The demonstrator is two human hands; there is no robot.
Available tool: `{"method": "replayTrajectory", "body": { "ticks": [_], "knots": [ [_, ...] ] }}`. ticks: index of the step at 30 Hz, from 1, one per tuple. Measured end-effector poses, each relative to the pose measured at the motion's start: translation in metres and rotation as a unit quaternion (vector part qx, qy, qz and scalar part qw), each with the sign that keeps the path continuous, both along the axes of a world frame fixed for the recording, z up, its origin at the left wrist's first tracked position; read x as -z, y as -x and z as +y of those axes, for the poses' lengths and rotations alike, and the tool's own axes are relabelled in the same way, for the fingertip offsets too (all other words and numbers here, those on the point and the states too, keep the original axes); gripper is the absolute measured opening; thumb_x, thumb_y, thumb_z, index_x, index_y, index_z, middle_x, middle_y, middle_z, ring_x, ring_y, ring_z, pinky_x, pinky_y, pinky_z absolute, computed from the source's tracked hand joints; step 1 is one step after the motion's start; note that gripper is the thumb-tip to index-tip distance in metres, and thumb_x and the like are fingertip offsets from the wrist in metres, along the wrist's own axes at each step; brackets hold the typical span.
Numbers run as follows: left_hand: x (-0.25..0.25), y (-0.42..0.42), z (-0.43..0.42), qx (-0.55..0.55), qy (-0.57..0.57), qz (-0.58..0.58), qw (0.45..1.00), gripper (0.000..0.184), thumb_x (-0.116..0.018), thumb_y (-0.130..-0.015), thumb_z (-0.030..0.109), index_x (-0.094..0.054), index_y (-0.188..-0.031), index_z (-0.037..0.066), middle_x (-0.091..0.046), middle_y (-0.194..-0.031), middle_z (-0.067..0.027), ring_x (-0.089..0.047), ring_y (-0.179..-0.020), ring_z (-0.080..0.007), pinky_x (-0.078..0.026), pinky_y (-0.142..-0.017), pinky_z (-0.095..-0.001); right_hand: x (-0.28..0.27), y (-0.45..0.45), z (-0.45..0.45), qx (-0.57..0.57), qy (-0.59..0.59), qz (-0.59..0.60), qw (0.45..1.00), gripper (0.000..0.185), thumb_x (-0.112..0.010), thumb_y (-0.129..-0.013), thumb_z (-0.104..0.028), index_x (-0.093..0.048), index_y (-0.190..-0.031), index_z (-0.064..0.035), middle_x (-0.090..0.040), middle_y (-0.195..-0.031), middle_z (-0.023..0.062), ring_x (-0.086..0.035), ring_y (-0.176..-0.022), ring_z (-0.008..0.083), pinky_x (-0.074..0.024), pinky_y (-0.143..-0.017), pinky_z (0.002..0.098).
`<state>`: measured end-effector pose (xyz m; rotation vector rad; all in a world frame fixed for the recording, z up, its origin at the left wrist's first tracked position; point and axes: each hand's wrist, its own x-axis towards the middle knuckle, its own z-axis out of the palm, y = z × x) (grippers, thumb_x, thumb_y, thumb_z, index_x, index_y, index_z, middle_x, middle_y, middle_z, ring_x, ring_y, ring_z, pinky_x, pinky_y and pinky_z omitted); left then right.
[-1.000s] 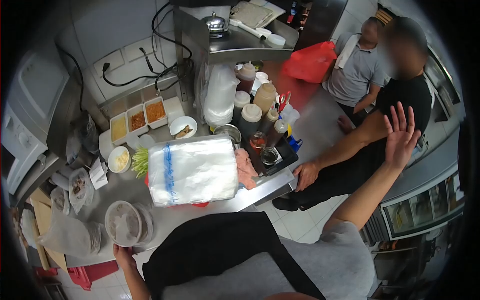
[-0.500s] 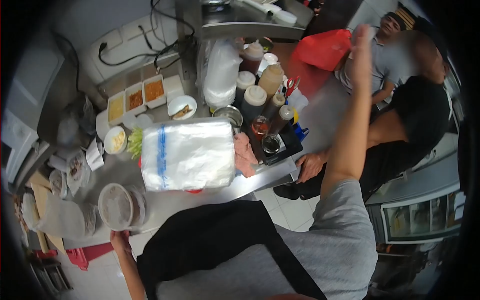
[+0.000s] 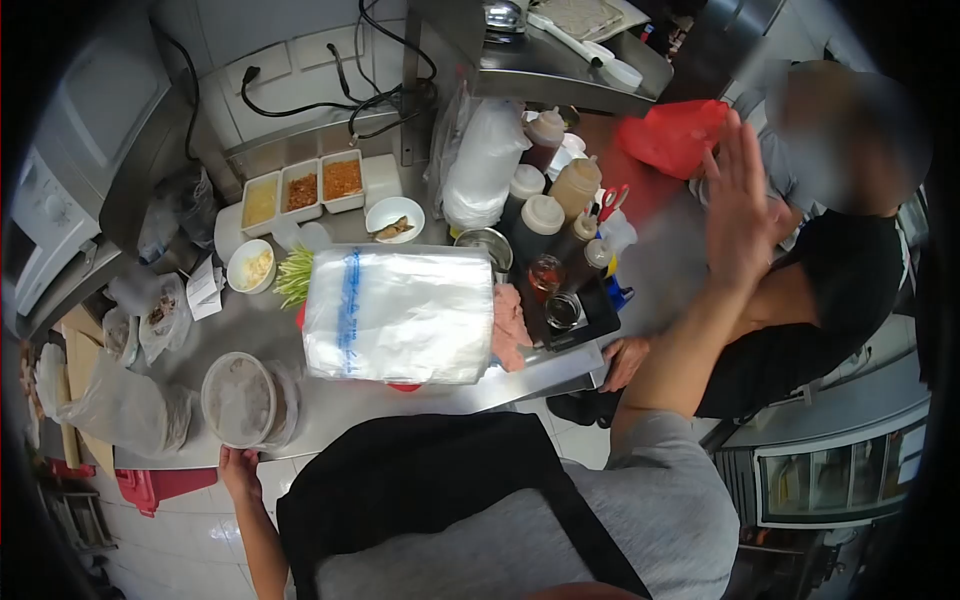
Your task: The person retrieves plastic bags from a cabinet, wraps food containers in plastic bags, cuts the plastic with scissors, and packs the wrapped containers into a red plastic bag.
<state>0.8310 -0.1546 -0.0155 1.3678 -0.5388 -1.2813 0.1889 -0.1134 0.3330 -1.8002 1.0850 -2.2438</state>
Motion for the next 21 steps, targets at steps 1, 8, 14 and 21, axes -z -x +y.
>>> {"method": "replayTrajectory", "body": {
  "ticks": [1,8,14,21],
  "knots": [
    [0.0,-0.003,0.001,0.004,-0.005,0.0,1.0,0.01,-0.061,-0.086,0.015,-0.058,-0.095,0.012,-0.061,-0.076,0.0035,-0.055,-0.059,-0.0056,-0.045,-0.053,-0.0172,0.0,-0.004,0.007,-0.151,-0.053,0.059,0.985,0.085,-0.025,-0.089,-0.064,-0.036,-0.134,0.0075,-0.039,-0.137,0.023,-0.033,-0.132,0.0316,-0.0168,-0.108,0.05],
    [0.001,-0.014,0.003,0.043,0.002,-0.018,0.999,0.018,-0.058,-0.088,0.016,-0.058,-0.106,0.011,-0.063,-0.082,0.0007,-0.057,-0.065,-0.0078,-0.047,-0.06,-0.022,-0.002,0.01,-0.019,0.317,-0.287,-0.045,0.903,0.047,-0.035,-0.097,-0.035,-0.055,-0.12,-0.0007,-0.061,-0.113,0.0139,-0.056,-0.108,0.02,-0.043,-0.087,0.0302],
    [-0.013,0.006,0.003,0.026,-0.024,-0.049,0.998,0.012,-0.061,-0.088,0.016,-0.059,-0.097,0.008,-0.063,-0.078,-0.0001,-0.057,-0.059,-0.0071,-0.047,-0.053,-0.0185,-0.061,-0.073,0.042,-0.281,0.093,0.138,0.945,0.07,-0.025,-0.095,-0.047,-0.024,-0.138,0.0079,-0.024,-0.143,0.0283,-0.022,-0.134,0.0423,-0.0114,-0.11,0.0537],
    [0.0,-0.005,0.001,0.05,-0.007,-0.041,0.998,0.014,-0.061,-0.088,0.018,-0.058,-0.098,0.009,-0.062,-0.076,0.0007,-0.059,-0.06,-0.0075,-0.048,-0.054,-0.0189,0.048,0.002,-0.036,-0.319,0.184,-0.323,0.872,0.043,-0.046,-0.083,-0.019,-0.053,-0.116,0.0085,-0.052,-0.122,0.0256,-0.049,-0.116,0.0361,-0.0293,-0.107,0.0465]
  ]
}}
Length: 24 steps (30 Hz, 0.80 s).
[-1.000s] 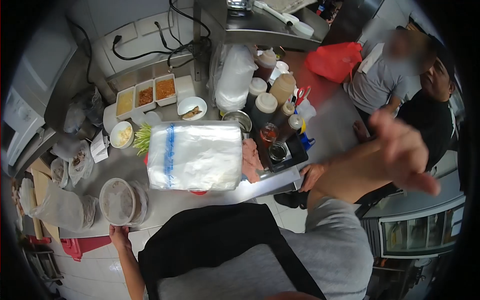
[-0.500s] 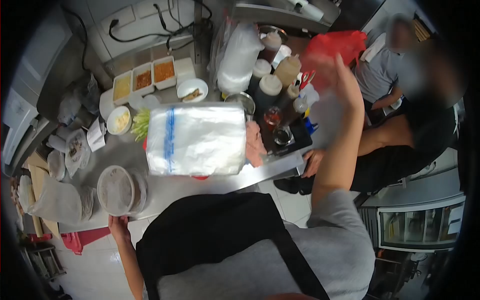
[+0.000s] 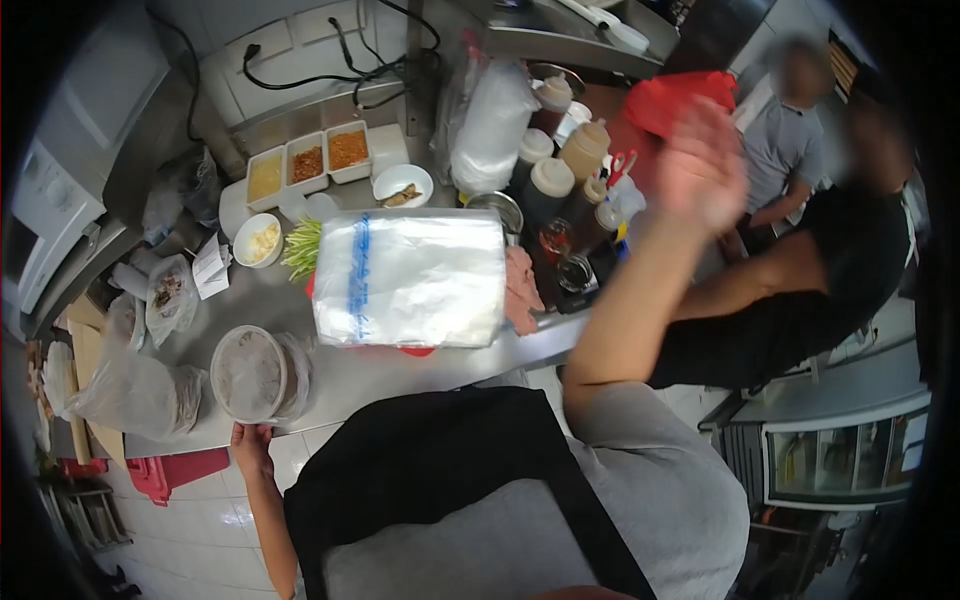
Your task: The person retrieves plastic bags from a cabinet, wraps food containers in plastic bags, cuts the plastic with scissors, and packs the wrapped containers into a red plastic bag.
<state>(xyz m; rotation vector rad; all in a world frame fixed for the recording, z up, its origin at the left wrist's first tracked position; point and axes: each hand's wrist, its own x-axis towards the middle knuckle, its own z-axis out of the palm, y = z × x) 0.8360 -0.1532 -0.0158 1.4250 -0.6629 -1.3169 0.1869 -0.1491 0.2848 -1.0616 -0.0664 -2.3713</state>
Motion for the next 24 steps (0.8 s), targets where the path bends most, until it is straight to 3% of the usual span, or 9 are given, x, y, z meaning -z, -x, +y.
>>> {"method": "replayTrajectory", "body": {
  "ticks": [1,3,5,7,8,11,14,16,24],
  "knots": [
    [0.003,0.0,0.001,0.008,-0.006,0.006,1.0,0.014,-0.061,-0.088,0.018,-0.058,-0.098,0.009,-0.062,-0.076,0.0008,-0.059,-0.06,-0.0076,-0.048,-0.054,-0.0192,0.025,-0.039,-0.032,-0.015,-0.063,0.009,0.998,0.042,-0.044,-0.085,-0.021,-0.053,-0.117,0.0041,-0.053,-0.121,0.0242,-0.05,-0.114,0.035,-0.0313,-0.105,0.045],
    [0.004,-0.007,-0.001,0.011,-0.009,0.014,1.0,0.014,-0.061,-0.088,0.019,-0.058,-0.097,0.009,-0.061,-0.076,0.0009,-0.059,-0.061,-0.0079,-0.048,-0.055,-0.0199,0.076,-0.192,-0.068,-0.115,-0.257,0.296,0.913,0.039,-0.041,-0.089,-0.026,-0.055,-0.119,-0.0048,-0.056,-0.118,0.0214,-0.053,-0.109,0.0328,-0.0355,-0.099,0.0421],
    [0.002,-0.014,-0.001,0.038,-0.026,-0.003,0.999,0.02,-0.06,-0.088,0.023,-0.057,-0.103,0.01,-0.062,-0.084,-0.0003,-0.059,-0.069,-0.0093,-0.05,-0.06,-0.0225,0.101,-0.323,-0.055,-0.264,-0.205,0.576,0.746,0.037,-0.039,-0.093,-0.031,-0.056,-0.121,-0.0138,-0.058,-0.116,0.0187,-0.055,-0.104,0.0306,-0.0396,-0.094,0.0392],
    [-0.017,0.008,0.0,0.018,0.0,0.034,0.999,0.023,-0.058,-0.089,0.023,-0.056,-0.107,0.009,-0.062,-0.089,-0.0011,-0.059,-0.073,-0.0108,-0.05,-0.064,-0.0245,0.101,-0.382,-0.035,-0.332,-0.112,0.67,0.654,0.036,-0.036,-0.097,-0.036,-0.057,-0.123,-0.0227,-0.061,-0.113,0.0159,-0.058,-0.099,0.0284,-0.0437,-0.088,0.0363],
    [-0.031,0.022,0.005,0.006,0.034,0.058,0.998,0.024,-0.057,-0.089,0.022,-0.055,-0.108,0.009,-0.062,-0.091,-0.0016,-0.059,-0.075,-0.0114,-0.05,-0.067,-0.0255,0.101,-0.396,-0.029,-0.34,-0.097,0.678,0.644,0.036,-0.04,-0.095,-0.033,-0.056,-0.123,-0.0178,-0.06,-0.113,0.0162,-0.058,-0.1,0.0277,-0.0439,-0.088,0.0361],
    [0.06,-0.033,-0.001,0.075,0.069,-0.073,0.992,0.015,-0.057,-0.088,0.021,-0.057,-0.099,0.009,-0.061,-0.082,-0.0014,-0.058,-0.073,-0.0117,-0.048,-0.066,-0.0262,0.101,-0.417,-0.02,-0.371,-0.043,0.701,0.608,0.039,-0.051,-0.089,-0.025,-0.053,-0.121,-0.003,-0.059,-0.113,0.0171,-0.058,-0.102,0.0255,-0.0446,-0.087,0.0355],
    [-0.034,0.002,0.014,0.034,0.009,-0.03,0.999,0.009,-0.056,-0.088,0.02,-0.057,-0.085,0.011,-0.058,-0.071,0.0006,-0.057,-0.066,-0.011,-0.045,-0.06,-0.0251,0.14,-0.428,-0.013,-0.246,-0.035,0.776,0.58,0.038,-0.06,-0.082,-0.022,-0.056,-0.115,-0.004,-0.059,-0.109,0.015,-0.056,-0.102,0.0283,-0.0429,-0.088,0.0394],
    [-0.058,0.004,0.016,-0.004,-0.04,-0.002,0.999,0.01,-0.055,-0.088,0.017,-0.055,-0.081,0.011,-0.058,-0.069,0.0,-0.057,-0.062,-0.0115,-0.044,-0.058,-0.0238,0.173,-0.43,-0.008,-0.026,-0.041,0.78,0.624,0.039,-0.067,-0.073,-0.02,-0.058,-0.11,-0.0092,-0.057,-0.106,0.0101,-0.052,-0.104,0.0282,-0.0392,-0.091,0.0416],
    [-0.098,-0.006,-0.003,0.067,0.053,0.002,0.996,0.009,-0.057,-0.086,0.015,-0.056,-0.081,0.007,-0.06,-0.07,-0.0028,-0.057,-0.06,-0.0114,-0.043,-0.058,-0.0224,0.196,-0.441,-0.022,0.108,-0.056,0.755,0.645,0.027,-0.067,-0.07,-0.02,-0.061,-0.096,-0.0146,-0.054,-0.094,0.0023,-0.048,-0.093,0.0228,-0.0358,-0.079,0.0386]
  ]
}}
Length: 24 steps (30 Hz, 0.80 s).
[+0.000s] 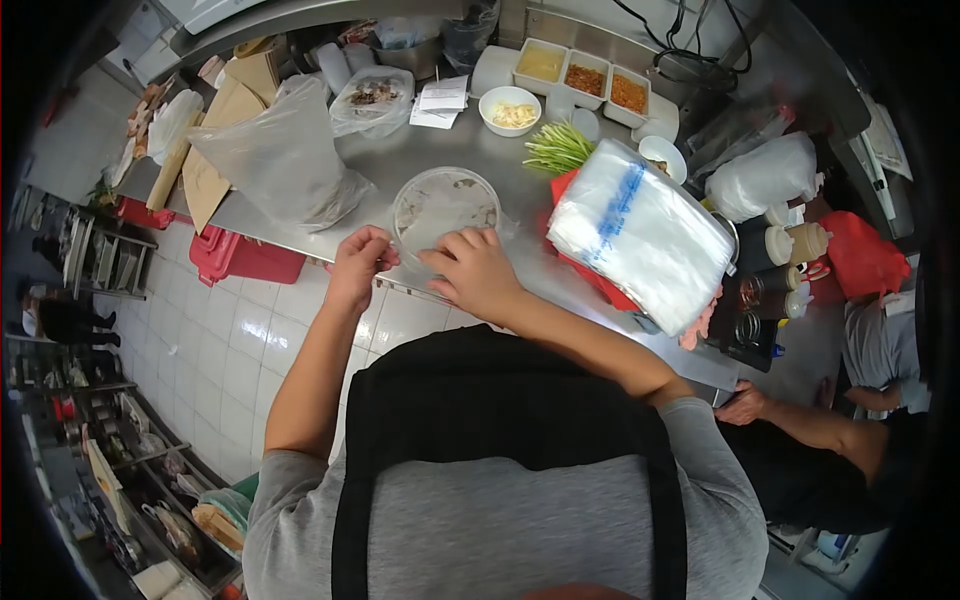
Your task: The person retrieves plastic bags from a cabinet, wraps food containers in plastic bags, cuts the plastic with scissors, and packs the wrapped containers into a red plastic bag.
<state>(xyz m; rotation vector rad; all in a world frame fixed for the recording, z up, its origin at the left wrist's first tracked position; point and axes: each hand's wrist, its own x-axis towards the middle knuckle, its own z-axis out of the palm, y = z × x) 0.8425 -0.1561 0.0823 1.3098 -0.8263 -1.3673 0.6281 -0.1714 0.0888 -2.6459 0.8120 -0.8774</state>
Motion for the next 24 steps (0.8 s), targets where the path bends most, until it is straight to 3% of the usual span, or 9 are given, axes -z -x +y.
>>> {"method": "replayTrajectory", "body": {
  "ticks": [6,8,10,11,14,15,18,22,24],
  "knots": [
    [-0.006,-0.011,-0.02,0.135,0.108,-0.192,0.966,0.012,-0.053,-0.09,0.013,-0.054,-0.082,0.004,-0.057,-0.068,-0.0015,-0.054,-0.065,-0.0083,-0.043,-0.062,-0.0225,0.007,-0.023,-0.006,0.078,0.048,0.039,0.995,0.013,-0.058,-0.072,-0.023,-0.06,-0.083,-0.0164,-0.054,-0.088,0.0014,-0.049,-0.087,0.0217,-0.036,-0.075,0.041],
    [-0.006,-0.016,-0.02,0.155,0.1,-0.089,0.979,0.008,-0.06,-0.083,0.009,-0.053,-0.084,0.004,-0.059,-0.079,-0.0035,-0.056,-0.076,-0.0118,-0.045,-0.063,-0.0233,0.003,-0.03,0.001,0.114,0.049,0.063,0.99,0.012,-0.057,-0.077,-0.022,-0.057,-0.082,-0.0114,-0.054,-0.085,0.0034,-0.05,-0.089,0.0222,-0.0359,-0.076,0.0423],
    [-0.038,-0.004,-0.014,0.124,0.279,-0.257,0.917,0.024,-0.07,-0.072,0.006,-0.054,-0.089,0.006,-0.06,-0.093,-0.0059,-0.056,-0.092,-0.0187,-0.046,-0.072,-0.0287,-0.002,-0.034,0.001,0.116,-0.02,-0.053,0.992,0.01,-0.057,-0.079,-0.018,-0.053,-0.083,-0.0095,-0.055,-0.084,0.0062,-0.051,-0.087,0.0257,-0.0369,-0.076,0.0422],
    [-0.057,0.0,-0.012,0.138,0.346,-0.383,0.845,0.039,-0.075,-0.06,0.005,-0.056,-0.094,0.009,-0.058,-0.104,-0.0088,-0.052,-0.103,-0.0264,-0.045,-0.081,-0.0351,-0.008,-0.037,0.003,0.122,-0.057,-0.089,0.987,0.01,-0.057,-0.079,-0.017,-0.053,-0.083,-0.009,-0.055,-0.083,0.0072,-0.052,-0.086,0.0269,-0.0371,-0.076,0.0422],
    [-0.042,-0.018,-0.035,0.267,0.432,-0.492,0.708,0.037,-0.07,-0.062,-0.001,-0.056,-0.095,0.007,-0.059,-0.104,-0.0102,-0.054,-0.103,-0.0265,-0.042,-0.086,-0.0402,-0.015,-0.042,-0.006,0.118,-0.191,-0.129,0.966,0.015,-0.058,-0.082,-0.02,-0.051,-0.087,-0.0071,-0.059,-0.077,0.0114,-0.057,-0.076,0.0318,-0.0411,-0.068,0.0419],
    [-0.031,-0.024,-0.047,0.285,0.453,-0.476,0.698,0.026,-0.066,-0.064,-0.002,-0.058,-0.088,0.004,-0.061,-0.091,-0.0099,-0.058,-0.091,-0.0263,-0.044,-0.08,-0.037,-0.023,-0.04,-0.011,0.105,-0.252,-0.116,0.955,0.018,-0.06,-0.081,-0.021,-0.051,-0.089,-0.0071,-0.059,-0.073,0.0119,-0.058,-0.072,0.0311,-0.0418,-0.064,0.0415],
    [-0.033,-0.023,-0.068,0.319,0.356,-0.381,0.791,0.018,-0.065,-0.067,0.001,-0.058,-0.083,0.004,-0.062,-0.083,-0.0096,-0.06,-0.082,-0.03,-0.046,-0.076,-0.0361,-0.05,-0.027,-0.016,0.102,-0.26,-0.033,0.96,0.027,-0.065,-0.078,-0.029,-0.054,-0.088,-0.0069,-0.061,-0.069,0.0118,-0.06,-0.066,0.0298,-0.0435,-0.059,0.0405],
    [-0.053,-0.013,-0.088,0.327,0.362,-0.308,0.817,0.011,-0.063,-0.071,0.0,-0.058,-0.08,0.001,-0.061,-0.074,-0.0092,-0.06,-0.072,-0.0196,-0.045,-0.067,-0.0286,-0.047,-0.002,-0.041,0.052,-0.279,0.146,0.948,0.032,-0.07,-0.074,-0.037,-0.062,-0.08,-0.0065,-0.063,-0.071,0.0113,-0.061,-0.067,0.028,-0.0446,-0.06,0.0386],
    [-0.056,-0.009,-0.103,0.315,0.379,-0.287,0.821,0.007,-0.063,-0.074,0.001,-0.058,-0.079,0.0,-0.057,-0.07,-0.007,-0.053,-0.065,-0.0148,-0.042,-0.061,-0.0267,-0.038,0.011,-0.053,0.049,-0.306,0.125,0.942,0.03,-0.067,-0.078,-0.037,-0.064,-0.075,-0.0065,-0.064,-0.071,0.0097,-0.061,-0.067,0.024,-0.0446,-0.06,0.0371]
  ]
}}
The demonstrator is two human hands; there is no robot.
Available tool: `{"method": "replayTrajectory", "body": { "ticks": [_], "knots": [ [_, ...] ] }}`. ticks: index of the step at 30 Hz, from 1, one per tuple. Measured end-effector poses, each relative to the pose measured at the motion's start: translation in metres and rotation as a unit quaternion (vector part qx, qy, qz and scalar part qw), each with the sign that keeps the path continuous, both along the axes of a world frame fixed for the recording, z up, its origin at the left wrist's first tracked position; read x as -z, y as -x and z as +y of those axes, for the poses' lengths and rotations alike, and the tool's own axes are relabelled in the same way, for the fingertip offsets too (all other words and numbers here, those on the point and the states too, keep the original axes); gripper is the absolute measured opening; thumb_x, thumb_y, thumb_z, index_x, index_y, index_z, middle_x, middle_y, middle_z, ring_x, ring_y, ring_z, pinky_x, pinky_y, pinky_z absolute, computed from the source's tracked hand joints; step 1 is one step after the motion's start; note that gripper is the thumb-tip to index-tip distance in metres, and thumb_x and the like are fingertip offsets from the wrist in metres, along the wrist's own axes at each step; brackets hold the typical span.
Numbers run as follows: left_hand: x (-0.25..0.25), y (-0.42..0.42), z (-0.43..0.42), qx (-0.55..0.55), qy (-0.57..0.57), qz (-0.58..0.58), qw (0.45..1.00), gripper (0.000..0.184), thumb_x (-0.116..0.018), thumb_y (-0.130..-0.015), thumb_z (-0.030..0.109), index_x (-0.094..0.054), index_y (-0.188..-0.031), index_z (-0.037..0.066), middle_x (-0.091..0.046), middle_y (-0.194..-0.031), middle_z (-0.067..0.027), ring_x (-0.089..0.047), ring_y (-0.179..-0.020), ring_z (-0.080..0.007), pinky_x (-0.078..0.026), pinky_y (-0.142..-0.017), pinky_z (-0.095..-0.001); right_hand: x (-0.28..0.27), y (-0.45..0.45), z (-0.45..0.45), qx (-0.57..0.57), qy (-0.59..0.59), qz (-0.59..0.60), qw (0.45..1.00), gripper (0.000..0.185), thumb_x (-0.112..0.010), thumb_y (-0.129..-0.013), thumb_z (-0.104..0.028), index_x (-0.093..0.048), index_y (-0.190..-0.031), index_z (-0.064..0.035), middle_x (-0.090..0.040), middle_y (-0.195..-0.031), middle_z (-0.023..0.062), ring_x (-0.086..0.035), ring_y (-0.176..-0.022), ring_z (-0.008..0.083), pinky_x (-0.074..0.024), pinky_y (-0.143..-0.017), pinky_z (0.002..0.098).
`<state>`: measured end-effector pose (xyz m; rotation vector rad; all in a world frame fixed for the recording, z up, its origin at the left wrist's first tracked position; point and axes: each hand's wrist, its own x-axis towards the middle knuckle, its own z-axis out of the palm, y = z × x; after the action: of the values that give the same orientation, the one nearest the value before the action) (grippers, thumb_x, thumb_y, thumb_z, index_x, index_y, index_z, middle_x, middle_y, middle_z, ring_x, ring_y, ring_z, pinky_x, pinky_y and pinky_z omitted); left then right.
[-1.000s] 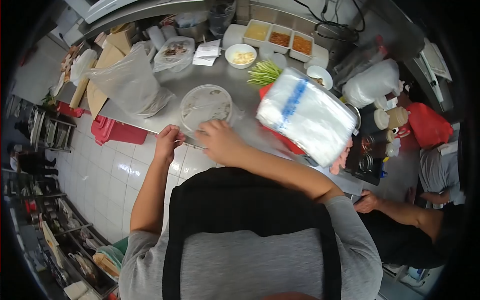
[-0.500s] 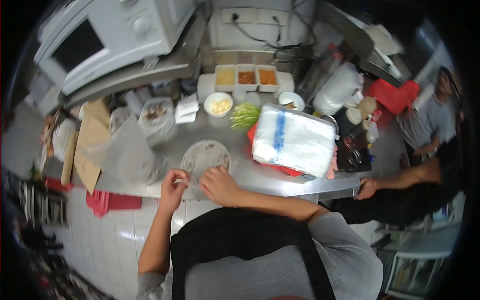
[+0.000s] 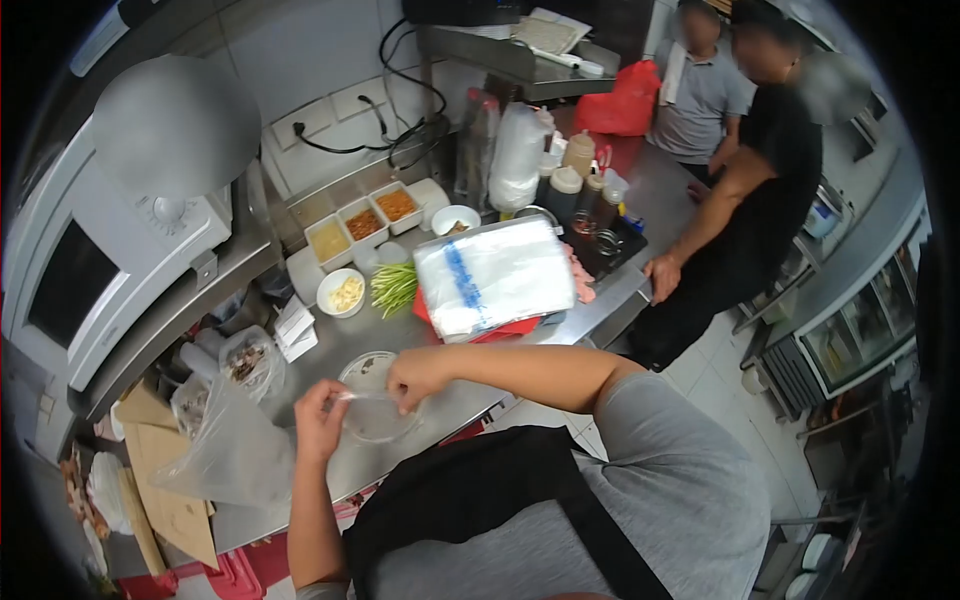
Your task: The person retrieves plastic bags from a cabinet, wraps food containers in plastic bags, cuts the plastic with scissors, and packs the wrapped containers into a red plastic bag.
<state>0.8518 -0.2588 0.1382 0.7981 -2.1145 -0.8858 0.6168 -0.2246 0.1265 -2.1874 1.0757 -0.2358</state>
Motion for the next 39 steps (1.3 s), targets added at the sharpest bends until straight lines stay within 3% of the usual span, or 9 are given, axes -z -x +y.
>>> {"method": "replayTrajectory", "body": {
  "ticks": [5,13,16,21,24,26,30,36,39],
  "knots": [
    [-0.022,0.007,-0.023,-0.012,-0.004,0.03,0.999,0.011,-0.065,-0.079,0.006,-0.057,-0.078,-0.001,-0.053,-0.064,-0.0034,-0.045,-0.058,-0.0113,-0.038,-0.055,-0.025,-0.031,0.012,0.003,0.067,-0.076,-0.239,0.966,0.032,-0.056,-0.09,-0.032,-0.064,-0.072,-0.0061,-0.063,-0.068,0.0036,-0.058,-0.062,0.0133,-0.0438,-0.058,0.0319],
    [-0.092,-0.02,-0.004,0.111,0.22,-0.145,0.958,0.017,-0.071,-0.067,0.011,-0.061,-0.078,0.003,-0.054,-0.069,-0.0095,-0.053,-0.064,-0.0267,-0.041,-0.06,-0.0338,-0.121,0.049,0.021,0.013,0.202,0.23,0.952,0.018,-0.07,-0.069,-0.023,-0.063,-0.07,-0.0072,-0.059,-0.072,0.0091,-0.06,-0.077,0.0282,-0.044,-0.077,0.0441],
    [-0.131,-0.034,0.01,0.121,0.28,-0.164,0.938,0.02,-0.072,-0.064,0.008,-0.062,-0.08,0.006,-0.053,-0.072,-0.0082,-0.051,-0.068,-0.0273,-0.04,-0.065,-0.0359,-0.18,0.059,0.036,0.034,0.243,0.017,0.969,0.018,-0.077,-0.066,-0.015,-0.062,-0.067,-0.0055,-0.059,-0.072,0.0048,-0.056,-0.071,0.023,-0.0433,-0.07,0.0364],
    [-0.175,-0.015,0.018,0.011,0.267,-0.064,0.961,0.041,-0.076,-0.066,0.016,-0.06,-0.103,0.008,-0.061,-0.085,-0.0063,-0.058,-0.077,-0.027,-0.045,-0.069,-0.037,-0.197,0.048,0.008,0.164,0.253,-0.046,0.952,0.036,-0.071,-0.076,-0.035,-0.064,-0.089,-0.0019,-0.062,-0.074,0.0106,-0.061,-0.071,0.0209,-0.048,-0.067,0.0293],
    [-0.134,0.016,0.001,-0.122,0.27,-0.256,0.92,0.064,-0.077,-0.067,0.024,-0.048,-0.123,0.012,-0.063,-0.091,-0.011,-0.061,-0.084,-0.0312,-0.048,-0.07,-0.04,-0.161,0.02,-0.008,0.131,0.209,0.261,0.933,0.069,-0.073,-0.06,-0.055,-0.059,-0.113,-0.0126,-0.065,-0.089,0.0167,-0.063,-0.082,0.0326,-0.048,-0.071,0.0428],
    [-0.133,0.023,0.006,-0.093,0.163,-0.564,0.805,0.055,-0.066,-0.076,0.023,-0.044,-0.125,0.011,-0.062,-0.087,-0.017,-0.062,-0.083,-0.033,-0.05,-0.068,-0.0435,-0.121,0.03,-0.023,0.016,0.233,0.322,0.917,0.037,-0.068,-0.069,-0.028,-0.063,-0.103,-0.0149,-0.065,-0.081,0.0143,-0.063,-0.077,0.0308,-0.0476,-0.066,0.0438],
    [-0.155,-0.013,-0.001,-0.154,0.153,-0.473,0.854,0.038,-0.056,-0.069,-0.001,-0.057,-0.105,0.01,-0.062,-0.088,-0.0192,-0.06,-0.084,-0.0386,-0.048,-0.071,-0.0462,-0.176,0.05,-0.016,0.204,0.364,0.168,0.893,0.007,-0.056,-0.069,-0.009,-0.061,-0.074,-0.0098,-0.063,-0.075,0.0101,-0.061,-0.072,0.0333,-0.0461,-0.061,0.0452],
    [-0.187,0.027,0.02,-0.032,0.259,-0.332,0.907,0.047,-0.072,-0.056,0.007,-0.057,-0.1,0.01,-0.06,-0.104,-0.0117,-0.056,-0.098,-0.0297,-0.043,-0.085,-0.0414,-0.182,-0.003,-0.009,0.055,0.45,0.062,0.889,0.017,-0.061,-0.073,-0.022,-0.067,-0.086,-0.0124,-0.064,-0.091,0.0119,-0.061,-0.088,0.0277,-0.0445,-0.076,0.0443],
    [-0.153,0.016,0.018,0.125,0.248,-0.272,0.921,0.041,-0.073,-0.058,0.009,-0.059,-0.097,0.008,-0.063,-0.092,-0.011,-0.059,-0.088,-0.0289,-0.038,-0.094,-0.0439,-0.16,0.009,-0.022,-0.099,0.226,0.058,0.967,0.028,-0.061,-0.078,-0.039,-0.067,-0.09,-0.0148,-0.065,-0.09,0.0129,-0.061,-0.086,0.0279,-0.0394,-0.081,0.0476]
  ]
}}
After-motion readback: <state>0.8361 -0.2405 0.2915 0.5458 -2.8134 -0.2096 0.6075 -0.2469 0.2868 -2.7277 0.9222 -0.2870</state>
